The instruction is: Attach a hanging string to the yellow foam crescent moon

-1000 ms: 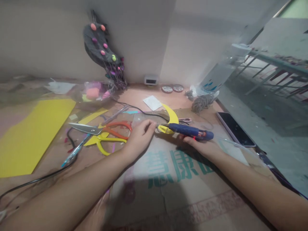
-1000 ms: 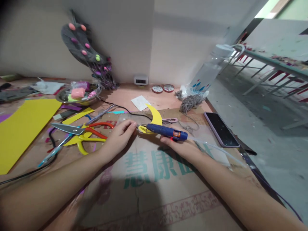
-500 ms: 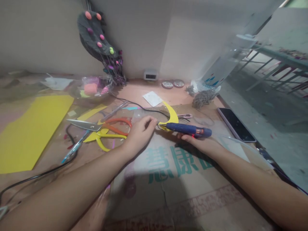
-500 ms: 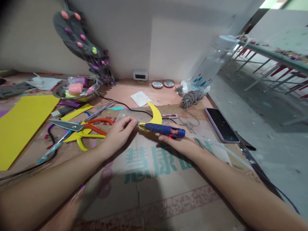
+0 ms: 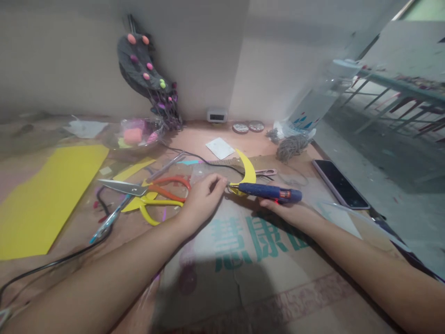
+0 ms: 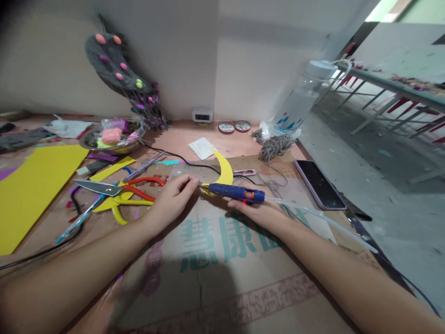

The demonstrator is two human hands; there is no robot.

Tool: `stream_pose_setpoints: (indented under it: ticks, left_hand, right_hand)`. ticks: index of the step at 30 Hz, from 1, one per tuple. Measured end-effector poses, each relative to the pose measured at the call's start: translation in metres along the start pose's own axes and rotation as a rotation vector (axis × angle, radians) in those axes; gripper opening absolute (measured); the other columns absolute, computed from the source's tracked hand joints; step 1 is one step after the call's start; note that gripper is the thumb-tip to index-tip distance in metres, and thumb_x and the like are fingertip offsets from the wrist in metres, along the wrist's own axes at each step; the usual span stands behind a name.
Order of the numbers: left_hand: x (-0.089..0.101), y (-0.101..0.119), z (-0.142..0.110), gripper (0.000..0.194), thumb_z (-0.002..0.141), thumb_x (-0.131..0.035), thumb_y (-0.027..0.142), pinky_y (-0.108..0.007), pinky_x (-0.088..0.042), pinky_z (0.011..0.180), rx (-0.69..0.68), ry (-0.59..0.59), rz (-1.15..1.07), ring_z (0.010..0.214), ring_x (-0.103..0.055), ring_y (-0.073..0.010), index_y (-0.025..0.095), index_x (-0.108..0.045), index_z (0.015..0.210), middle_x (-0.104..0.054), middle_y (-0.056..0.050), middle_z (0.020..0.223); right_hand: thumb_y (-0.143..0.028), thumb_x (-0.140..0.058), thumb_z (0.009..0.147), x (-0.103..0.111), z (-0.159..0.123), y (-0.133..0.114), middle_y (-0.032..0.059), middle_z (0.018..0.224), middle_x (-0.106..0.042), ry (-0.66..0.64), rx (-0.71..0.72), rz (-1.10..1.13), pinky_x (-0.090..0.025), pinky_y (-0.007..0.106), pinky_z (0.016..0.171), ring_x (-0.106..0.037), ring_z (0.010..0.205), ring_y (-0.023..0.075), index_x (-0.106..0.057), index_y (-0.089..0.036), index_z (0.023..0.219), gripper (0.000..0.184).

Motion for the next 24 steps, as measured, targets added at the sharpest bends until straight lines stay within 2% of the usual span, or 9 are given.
stream_pose_setpoints:
  ticks: [8,19,24]
  left_hand:
    - [0.0000,-0.0009,0.0003,0.027,0.096,-0.044,0.036,-0.027,-0.040,0.076,0.016,0.000,-0.005,0.082,-0.056,-0.0170,0.019,-0.058,0.081,-0.062,0.000,0.083]
    - [0.0012,0.0000,-0.0001,0.029,0.096,-0.043,0.037,-0.027,-0.041,0.074,0.010,-0.004,0.016,0.081,-0.057,-0.0171,0.018,-0.058,0.079,-0.063,0.000,0.082]
    - [0.0019,-0.0001,-0.0004,0.028,0.096,-0.044,0.037,-0.027,-0.042,0.076,0.021,0.010,0.022,0.082,-0.058,-0.0175,0.019,-0.058,0.079,-0.064,0.000,0.083]
  right_hand:
    - [-0.054,-0.067,0.074,-0.0008,0.0015,0.0051,0.0012,0.074,-0.070,0.012,0.004,0.007,-0.057,0.034,0.065,-0.067,0.072,0.0238,-0.064,-0.025,0.084,0.031]
    - [-0.051,-0.065,0.078,0.0002,-0.0011,0.0032,0.0034,0.085,-0.075,0.016,-0.029,0.030,-0.060,0.035,0.067,-0.071,0.078,0.0257,-0.071,-0.026,0.098,0.033]
    - [-0.049,-0.066,0.077,-0.0002,-0.0005,-0.0012,0.0009,0.081,-0.073,-0.006,0.017,0.016,-0.059,0.036,0.069,-0.069,0.076,0.0244,-0.068,-0.026,0.088,0.026]
Point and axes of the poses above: each hand's wrist, its own z-axis towards the middle knuckle, its own x-axis out of the back of the hand, y = z × x, the point moved 6 cm from there along z, towards the middle knuckle
